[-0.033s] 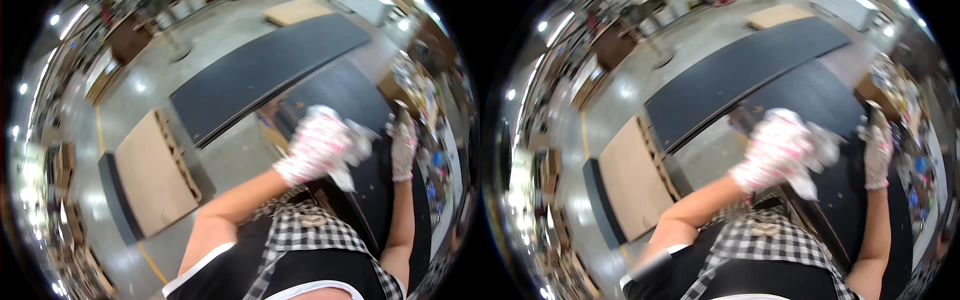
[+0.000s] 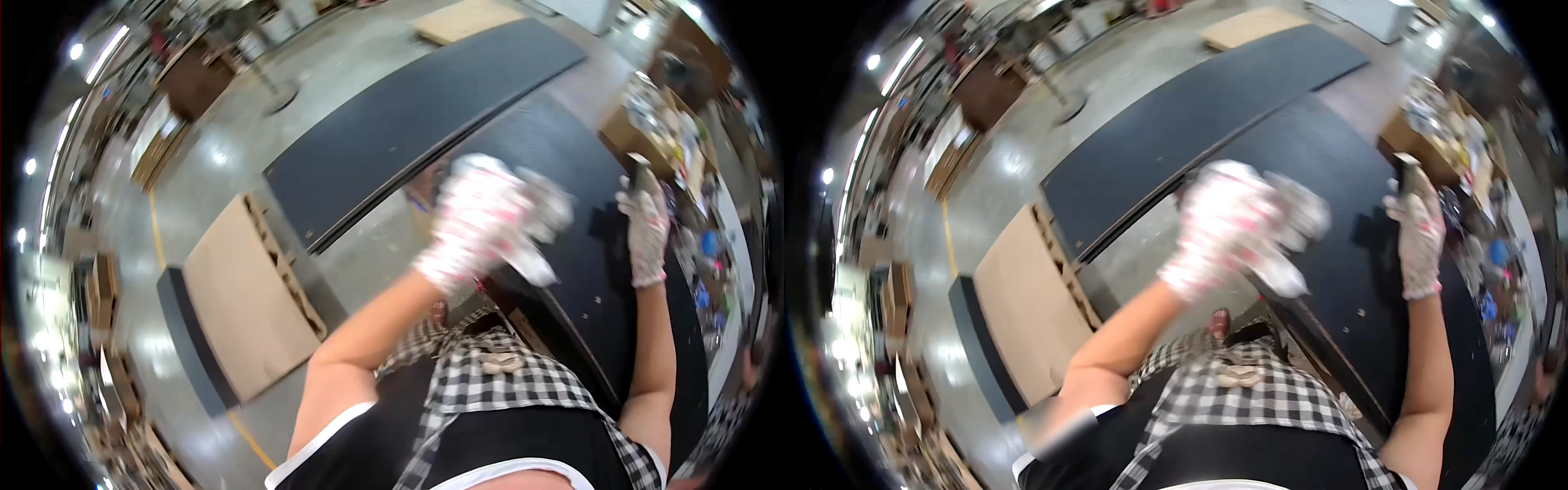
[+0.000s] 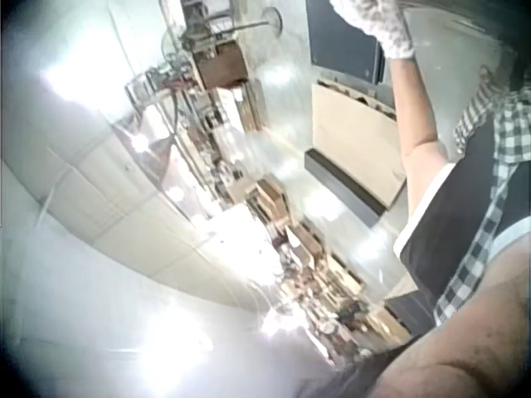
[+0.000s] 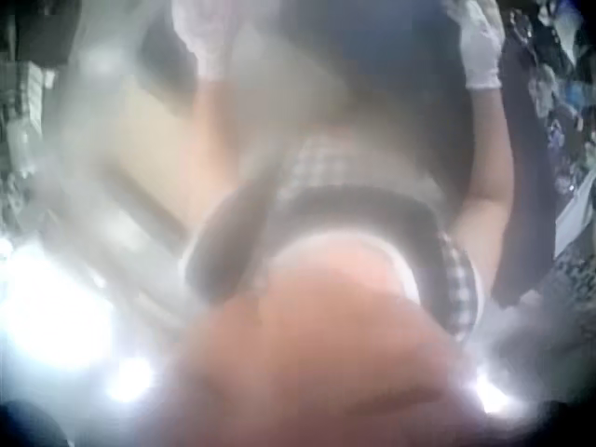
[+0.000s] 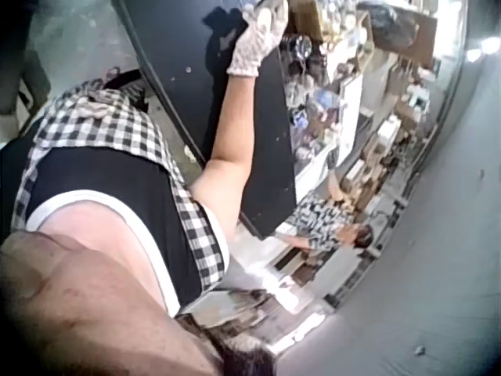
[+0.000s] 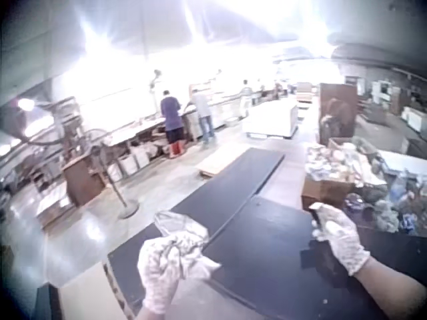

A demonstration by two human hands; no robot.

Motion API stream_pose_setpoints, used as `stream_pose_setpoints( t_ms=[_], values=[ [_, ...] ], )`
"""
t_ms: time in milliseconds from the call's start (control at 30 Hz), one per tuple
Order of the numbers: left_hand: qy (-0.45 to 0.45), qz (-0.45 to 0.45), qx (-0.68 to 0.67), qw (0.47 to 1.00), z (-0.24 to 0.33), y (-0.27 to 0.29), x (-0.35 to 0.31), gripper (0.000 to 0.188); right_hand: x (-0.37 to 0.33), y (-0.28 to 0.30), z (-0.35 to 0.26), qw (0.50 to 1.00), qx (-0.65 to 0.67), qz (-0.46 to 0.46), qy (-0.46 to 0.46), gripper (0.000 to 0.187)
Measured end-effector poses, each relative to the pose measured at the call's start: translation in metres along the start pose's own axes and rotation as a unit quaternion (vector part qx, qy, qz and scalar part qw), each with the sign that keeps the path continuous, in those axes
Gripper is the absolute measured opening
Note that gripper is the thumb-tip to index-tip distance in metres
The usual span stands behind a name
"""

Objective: The person cleans black wooden furniture boards using a cloth and a sanding block, wiping surfaces and edges before stacking the boards.

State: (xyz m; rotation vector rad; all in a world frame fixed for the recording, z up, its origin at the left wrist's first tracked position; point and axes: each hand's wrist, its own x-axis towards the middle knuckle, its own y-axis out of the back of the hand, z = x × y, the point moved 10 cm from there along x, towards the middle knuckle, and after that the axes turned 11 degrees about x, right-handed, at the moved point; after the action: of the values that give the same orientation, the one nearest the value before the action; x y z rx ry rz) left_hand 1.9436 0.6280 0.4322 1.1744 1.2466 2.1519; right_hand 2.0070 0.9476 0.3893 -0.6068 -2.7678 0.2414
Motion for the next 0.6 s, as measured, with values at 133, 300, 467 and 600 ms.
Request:
stream_pose_setpoints(
  t_ms=[133,300,467,600],
  values=[
    [0.089,0.288,-0.249,0.920,-0.103,0.076,-0.020,0.018,0.004,-0.008,0.008,0.998,0.054,0.014,-0.011,0.046],
    [-0.048,-0.075,-0.201,0.976,0.043,-0.024,0.020,0.031,0.004,-0.003,0.015,0.995,0.094,0.016,-0.013,0.044],
    [-0.064,0.068,0.064,0.994,0.011,-0.013,0.023,0.038,-0.001,-0.016,0.012,0.995,0.087,0.024,-0.033,0.037],
    [-0.123,0.095,-0.063,0.986,0.047,0.003,0.033,0.033,-0.002,-0.005,0.022,0.995,0.085,0.039,-0.024,0.038]
  ],
)
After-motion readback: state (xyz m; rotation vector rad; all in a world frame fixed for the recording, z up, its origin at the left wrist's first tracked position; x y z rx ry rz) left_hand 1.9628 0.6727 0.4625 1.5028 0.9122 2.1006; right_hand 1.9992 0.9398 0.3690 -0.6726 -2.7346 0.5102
